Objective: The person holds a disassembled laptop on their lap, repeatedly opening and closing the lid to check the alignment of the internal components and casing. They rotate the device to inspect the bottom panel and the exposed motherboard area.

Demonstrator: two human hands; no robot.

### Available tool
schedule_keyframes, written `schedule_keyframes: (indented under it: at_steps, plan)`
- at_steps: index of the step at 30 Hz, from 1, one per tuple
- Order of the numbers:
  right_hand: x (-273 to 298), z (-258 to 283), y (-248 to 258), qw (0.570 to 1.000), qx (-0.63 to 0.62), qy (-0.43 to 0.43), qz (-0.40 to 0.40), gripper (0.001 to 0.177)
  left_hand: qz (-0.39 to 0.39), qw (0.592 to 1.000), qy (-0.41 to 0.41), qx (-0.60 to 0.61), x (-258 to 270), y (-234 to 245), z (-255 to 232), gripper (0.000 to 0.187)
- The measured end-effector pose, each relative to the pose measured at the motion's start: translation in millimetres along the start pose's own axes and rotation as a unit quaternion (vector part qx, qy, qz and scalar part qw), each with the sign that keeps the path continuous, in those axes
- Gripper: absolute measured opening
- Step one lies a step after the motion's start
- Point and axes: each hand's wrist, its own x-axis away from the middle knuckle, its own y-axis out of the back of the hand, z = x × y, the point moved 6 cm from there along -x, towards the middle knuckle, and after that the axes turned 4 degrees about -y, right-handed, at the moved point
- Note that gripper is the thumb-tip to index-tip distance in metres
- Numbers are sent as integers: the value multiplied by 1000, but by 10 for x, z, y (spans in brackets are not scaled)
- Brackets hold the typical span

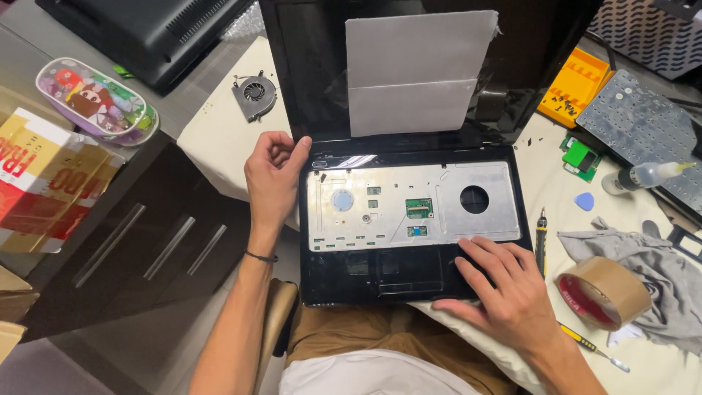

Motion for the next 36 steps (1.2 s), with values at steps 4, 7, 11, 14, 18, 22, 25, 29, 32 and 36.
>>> schedule_keyframes:
  at_steps: [4, 7, 11, 14, 18, 22, 25, 29, 32, 36]
  plan:
    - [13, -7, -16, 1000, 3, 1, 0, 72, -3, 1000, -1, -2, -2, -8, 1, 24]
    - [12, -8, -16, 1000, 2, 0, 0, 72, -2, 1000, 7, -5, -4, -12, -3, 25]
    - [14, -9, -18, 1000, 1, -1, -2, 71, 0, 1000, 13, -15, -5, -7, 10, 26]
    - [17, -12, -23, 1000, 4, 1, 1, 72, 18, 1000, 3, 9, -15, 2, 11, 24]
    - [16, -16, -18, 1000, 2, -3, 5, 72, 36, 998, 5, 53, -32, 14, 25, 26]
    - [7, -13, -10, 1000, -3, -3, 1, 72, 48, 999, -10, -8, -62, 12, 39, 17]
    - [12, -19, -15, 1000, -4, -4, 4, 71, 30, 999, -17, -19, -71, 4, 79, 16]
    - [12, -36, -15, 1000, -17, -17, 13, 71, 9, 999, -22, -35, -85, 0, 131, 18]
    - [-23, -56, 26, 999, -18, -14, 26, 72, -8, 999, -13, -38, -61, -14, 162, 18]
    - [-32, -138, 96, 999, -15, -10, 48, 75, -5, 999, 6, -31, -62, 9, 104, 20]
